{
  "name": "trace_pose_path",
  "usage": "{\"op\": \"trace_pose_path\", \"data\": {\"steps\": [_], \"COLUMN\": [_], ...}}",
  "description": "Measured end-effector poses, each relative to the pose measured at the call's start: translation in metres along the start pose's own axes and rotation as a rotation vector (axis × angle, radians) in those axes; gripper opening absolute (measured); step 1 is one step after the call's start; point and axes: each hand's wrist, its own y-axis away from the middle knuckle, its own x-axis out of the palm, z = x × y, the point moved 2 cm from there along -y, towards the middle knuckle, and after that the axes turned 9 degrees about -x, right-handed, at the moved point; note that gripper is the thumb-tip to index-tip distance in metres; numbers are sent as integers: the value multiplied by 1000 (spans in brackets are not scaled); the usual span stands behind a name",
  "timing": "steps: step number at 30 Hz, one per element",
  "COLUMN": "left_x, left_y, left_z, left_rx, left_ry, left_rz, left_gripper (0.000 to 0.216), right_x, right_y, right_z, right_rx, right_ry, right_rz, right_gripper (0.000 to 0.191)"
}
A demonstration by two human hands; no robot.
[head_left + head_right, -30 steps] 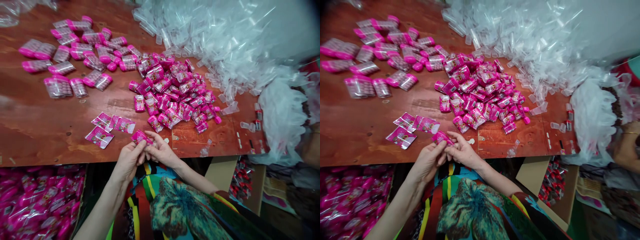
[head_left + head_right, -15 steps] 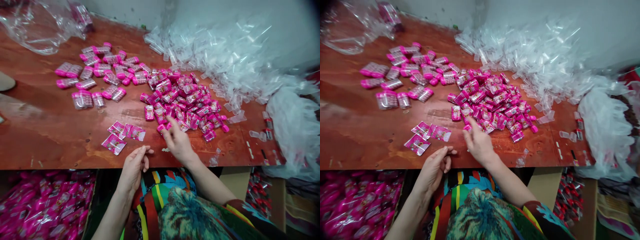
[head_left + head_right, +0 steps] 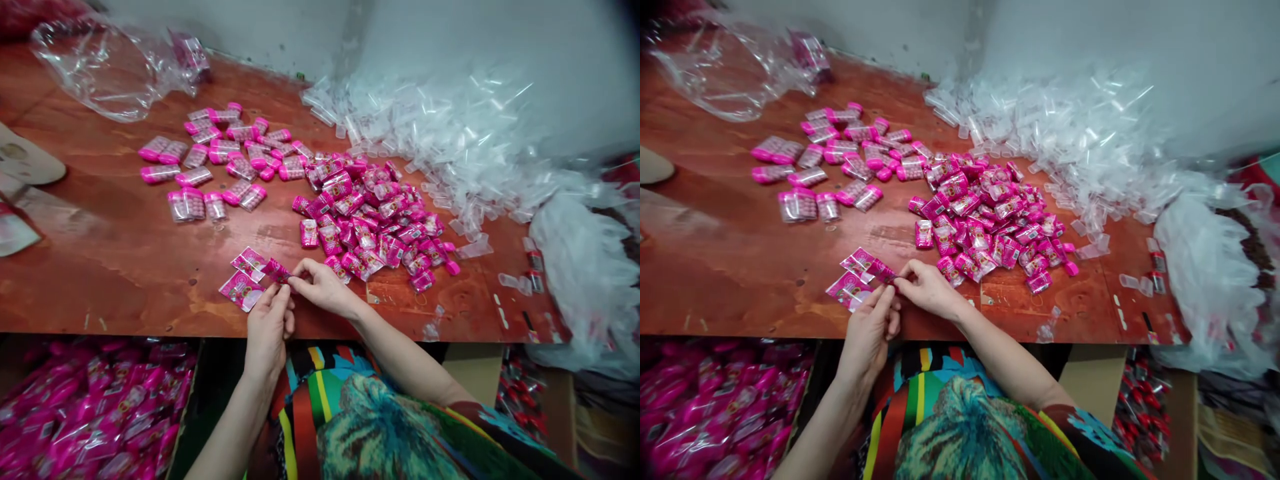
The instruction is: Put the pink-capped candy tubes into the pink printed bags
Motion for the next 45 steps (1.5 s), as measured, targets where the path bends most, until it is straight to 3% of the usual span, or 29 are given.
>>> {"op": "trace_pose_path", "data": {"steps": [5,9,13,17,20,22,24,27,29,36,41,45], "left_x": [-3,-10,-15,-19,-23,-23,-21,-15,-13,-17,-11,-13], "left_y": [-8,-9,-10,-8,-4,-1,0,1,1,-20,-36,-38], "left_z": [-10,-8,0,3,1,-1,-3,-5,-8,-28,-52,-67], "left_rx": [54,-20,-90,-115,-87,-67,-54,-30,-14,12,83,86], "left_ry": [-68,-125,-153,-147,-111,-91,-88,-88,-78,-59,-51,-33], "left_rz": [21,32,-1,-8,-6,-1,15,52,63,39,-4,-10], "left_gripper": [54,50,48,47,46,47,49,51,50,55,55,51], "right_x": [4,5,8,4,-2,-5,-4,6,12,30,37,34], "right_y": [4,0,4,8,9,10,11,11,11,-7,-39,-58], "right_z": [-4,-11,-12,-1,11,16,16,12,12,20,24,35], "right_rx": [82,64,6,109,179,112,9,-86,-126,-246,-388,-460], "right_ry": [-443,-409,-52,628,892,820,545,48,-62,-33,206,314], "right_rz": [-9,-88,-110,-8,76,-9,-79,-54,-83,-67,-82,14], "right_gripper": [45,38,22,34,40,39,38,36,33,23,24,27]}}
